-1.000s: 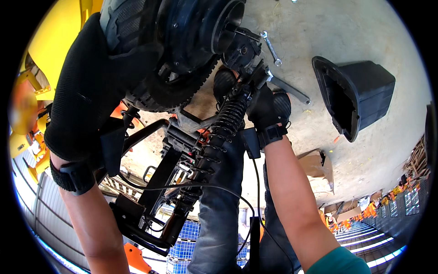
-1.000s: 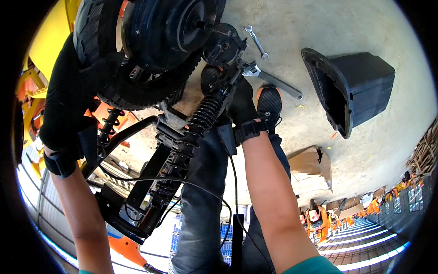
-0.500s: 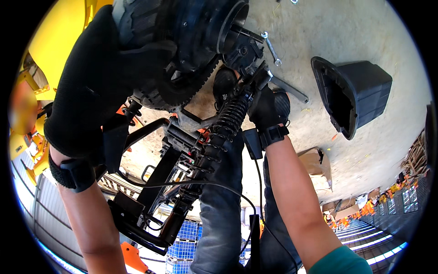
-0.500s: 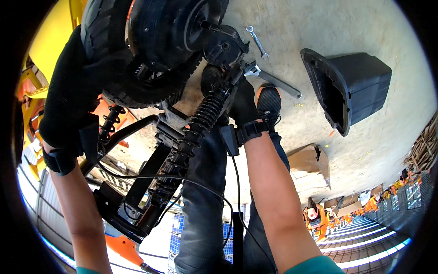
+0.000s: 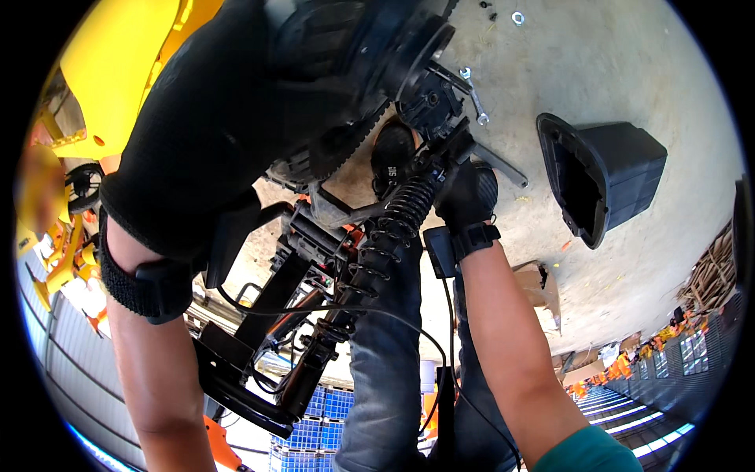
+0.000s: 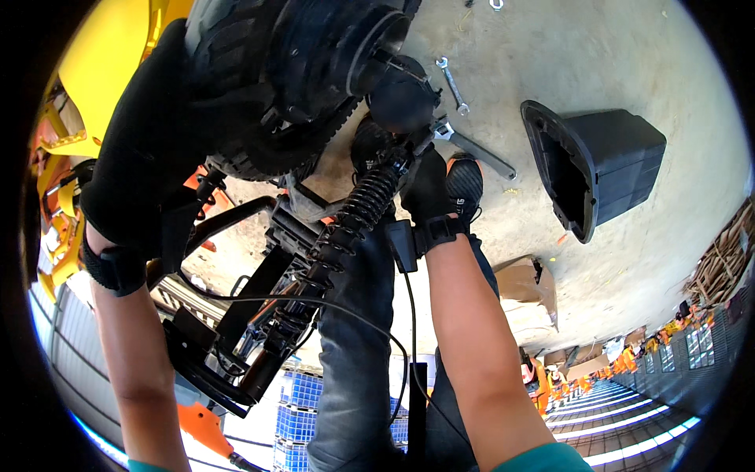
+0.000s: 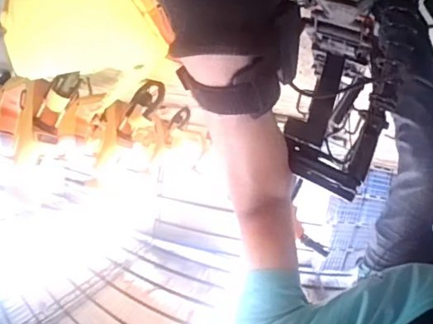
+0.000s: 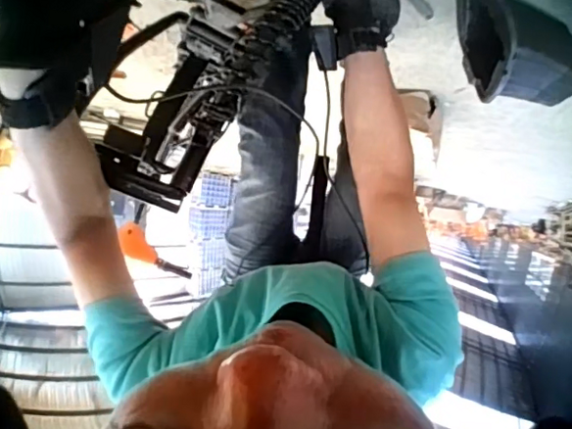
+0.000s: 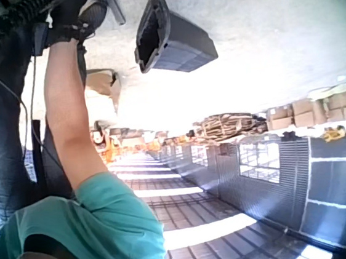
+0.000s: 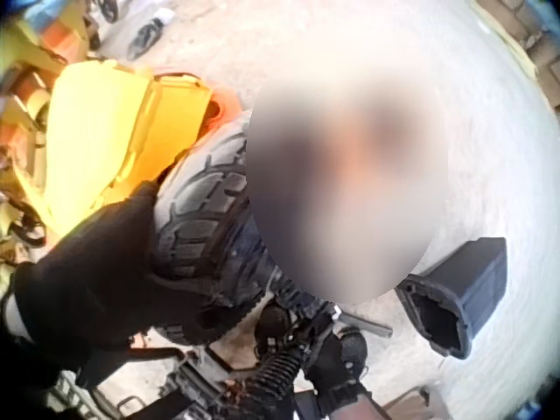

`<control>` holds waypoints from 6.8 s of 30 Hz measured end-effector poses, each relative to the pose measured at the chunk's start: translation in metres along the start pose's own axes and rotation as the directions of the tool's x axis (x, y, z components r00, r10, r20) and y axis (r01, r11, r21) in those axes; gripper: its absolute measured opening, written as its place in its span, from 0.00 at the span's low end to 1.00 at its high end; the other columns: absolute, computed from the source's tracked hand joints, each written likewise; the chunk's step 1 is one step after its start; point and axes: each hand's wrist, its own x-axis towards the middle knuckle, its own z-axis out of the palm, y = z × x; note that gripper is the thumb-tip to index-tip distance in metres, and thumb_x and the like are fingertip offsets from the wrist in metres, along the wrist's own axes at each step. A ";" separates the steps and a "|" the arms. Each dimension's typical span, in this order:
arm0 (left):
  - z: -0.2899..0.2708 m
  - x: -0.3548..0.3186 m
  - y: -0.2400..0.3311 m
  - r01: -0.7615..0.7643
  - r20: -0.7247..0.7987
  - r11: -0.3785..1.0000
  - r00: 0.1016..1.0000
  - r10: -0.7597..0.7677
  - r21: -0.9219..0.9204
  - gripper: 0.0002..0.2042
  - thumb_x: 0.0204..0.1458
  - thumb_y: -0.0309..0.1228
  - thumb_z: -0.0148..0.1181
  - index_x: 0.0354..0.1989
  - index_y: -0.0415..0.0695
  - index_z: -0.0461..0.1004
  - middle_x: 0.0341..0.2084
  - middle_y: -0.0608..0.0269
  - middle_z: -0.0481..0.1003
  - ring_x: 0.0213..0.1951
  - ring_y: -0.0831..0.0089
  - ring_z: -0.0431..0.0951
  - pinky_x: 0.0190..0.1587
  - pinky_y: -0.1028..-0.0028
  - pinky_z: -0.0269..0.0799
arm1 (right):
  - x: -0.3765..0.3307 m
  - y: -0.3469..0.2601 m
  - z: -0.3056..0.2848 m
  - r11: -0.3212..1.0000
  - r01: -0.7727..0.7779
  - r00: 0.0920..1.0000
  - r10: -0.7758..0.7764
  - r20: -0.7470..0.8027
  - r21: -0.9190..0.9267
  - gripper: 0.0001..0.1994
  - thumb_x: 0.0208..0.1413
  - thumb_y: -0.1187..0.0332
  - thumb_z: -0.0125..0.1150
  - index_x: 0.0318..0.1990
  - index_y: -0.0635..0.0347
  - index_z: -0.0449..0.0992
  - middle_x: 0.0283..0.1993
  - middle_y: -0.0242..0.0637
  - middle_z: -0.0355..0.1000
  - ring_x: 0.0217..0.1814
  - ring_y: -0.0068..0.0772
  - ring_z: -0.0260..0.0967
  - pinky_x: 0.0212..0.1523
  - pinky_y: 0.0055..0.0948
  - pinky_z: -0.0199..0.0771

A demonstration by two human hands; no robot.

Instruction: The person aligns and attaches a wheel assembly to a vehicle frame, then installs a metal bracket over the axle and secures it with bolts using a wrench and a screwdriver.

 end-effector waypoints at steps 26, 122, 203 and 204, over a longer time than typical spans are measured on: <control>-0.015 -0.004 -0.044 0.143 0.047 0.988 0.988 -0.146 0.063 0.35 0.46 0.32 0.72 0.60 0.35 0.60 0.49 0.47 0.75 0.49 0.60 0.78 0.52 0.67 0.75 | -0.007 0.005 -0.005 0.956 0.194 0.981 -0.186 0.056 -0.219 0.30 0.44 0.76 0.65 0.58 0.70 0.65 0.50 0.56 0.71 0.51 0.59 0.69 0.49 0.42 0.72; -0.019 -0.010 -0.053 0.117 -0.054 0.887 0.993 -0.104 0.447 0.30 0.43 0.37 0.74 0.52 0.36 0.67 0.40 0.47 0.77 0.40 0.58 0.81 0.43 0.66 0.77 | 0.076 0.038 -0.030 0.077 -0.526 0.830 0.263 0.492 0.847 0.24 0.66 0.54 0.53 0.64 0.57 0.66 0.59 0.39 0.70 0.55 0.37 0.70 0.55 0.39 0.75; -0.014 -0.009 -0.057 0.056 -0.116 0.982 0.993 -0.035 0.181 0.31 0.45 0.34 0.73 0.57 0.38 0.66 0.45 0.49 0.76 0.45 0.61 0.79 0.49 0.67 0.75 | 0.104 0.016 -0.026 -0.005 -0.415 0.886 0.225 0.406 0.910 0.23 0.68 0.53 0.40 0.47 0.65 0.74 0.42 0.49 0.77 0.44 0.48 0.77 0.48 0.45 0.80; -0.013 -0.009 -0.057 0.036 -0.128 0.991 0.992 -0.019 0.127 0.31 0.45 0.33 0.73 0.57 0.38 0.66 0.45 0.50 0.76 0.45 0.62 0.79 0.48 0.67 0.75 | 0.102 0.018 -0.025 0.003 -0.400 0.894 0.223 0.389 0.916 0.21 0.68 0.56 0.41 0.47 0.65 0.75 0.42 0.49 0.77 0.43 0.48 0.77 0.48 0.45 0.80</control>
